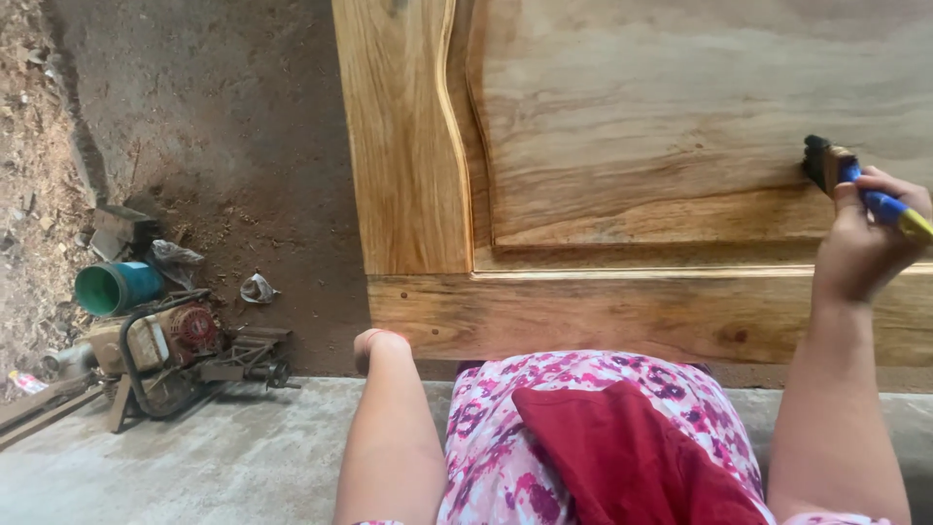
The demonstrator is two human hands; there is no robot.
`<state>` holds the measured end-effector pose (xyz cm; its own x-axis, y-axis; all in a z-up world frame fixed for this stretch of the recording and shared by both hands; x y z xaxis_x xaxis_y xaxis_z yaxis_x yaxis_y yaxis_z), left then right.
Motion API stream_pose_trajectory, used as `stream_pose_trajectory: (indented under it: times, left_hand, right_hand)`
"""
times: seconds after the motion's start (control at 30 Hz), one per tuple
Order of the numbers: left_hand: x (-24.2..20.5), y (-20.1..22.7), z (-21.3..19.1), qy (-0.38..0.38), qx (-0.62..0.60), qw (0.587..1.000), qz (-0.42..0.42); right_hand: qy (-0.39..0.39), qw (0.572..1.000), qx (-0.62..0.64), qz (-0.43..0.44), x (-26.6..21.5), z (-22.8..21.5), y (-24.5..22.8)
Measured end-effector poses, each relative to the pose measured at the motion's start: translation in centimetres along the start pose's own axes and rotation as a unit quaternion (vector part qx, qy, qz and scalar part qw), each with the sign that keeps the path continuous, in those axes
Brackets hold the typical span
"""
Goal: Applying wood stain to a wooden door using a paintbrush.
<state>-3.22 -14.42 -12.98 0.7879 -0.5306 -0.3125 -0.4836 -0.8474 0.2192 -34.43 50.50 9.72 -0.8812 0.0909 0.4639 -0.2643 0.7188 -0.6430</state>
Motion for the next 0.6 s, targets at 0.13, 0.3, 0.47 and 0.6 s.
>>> stream_pose_trajectory:
  times: [0.13, 0.3, 0.47, 0.6]
  left_hand:
    - [-0.2, 0.0, 0.0, -0.016, -0.031, 0.999, -0.009]
    - [-2.3, 0.1, -1.2, -0.040, -0.041, 0.998, -0.005]
    - [-2.6, 0.2, -1.2, -0.047, -0.048, 0.998, 0.000]
    - [-4.4, 0.3, -1.9, -0.103, -0.095, 0.990, -0.021]
  right_hand:
    - [0.006, 0.998, 0.067, -0.013, -0.5, 3.9, -1.0]
    - [-0.052, 0.992, 0.113, -0.007, 0.3, 9.7, -11.6]
    - [-0.169, 0.944, 0.277, 0.056, -0.6, 14.8, -16.9]
    - [-0.138, 0.956, 0.253, 0.055, -0.4, 15.5, -13.1]
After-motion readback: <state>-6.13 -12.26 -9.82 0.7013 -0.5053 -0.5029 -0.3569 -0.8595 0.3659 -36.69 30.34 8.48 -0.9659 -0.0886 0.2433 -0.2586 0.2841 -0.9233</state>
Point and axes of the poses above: each hand's wrist, its own x-axis towards the middle knuckle, its own z-axis out of the palm, y = z × x, the point moved 8 cm from there along x, towards the middle knuckle, and after that the axes turned 9 degrees about x, right-handed, at the moved point
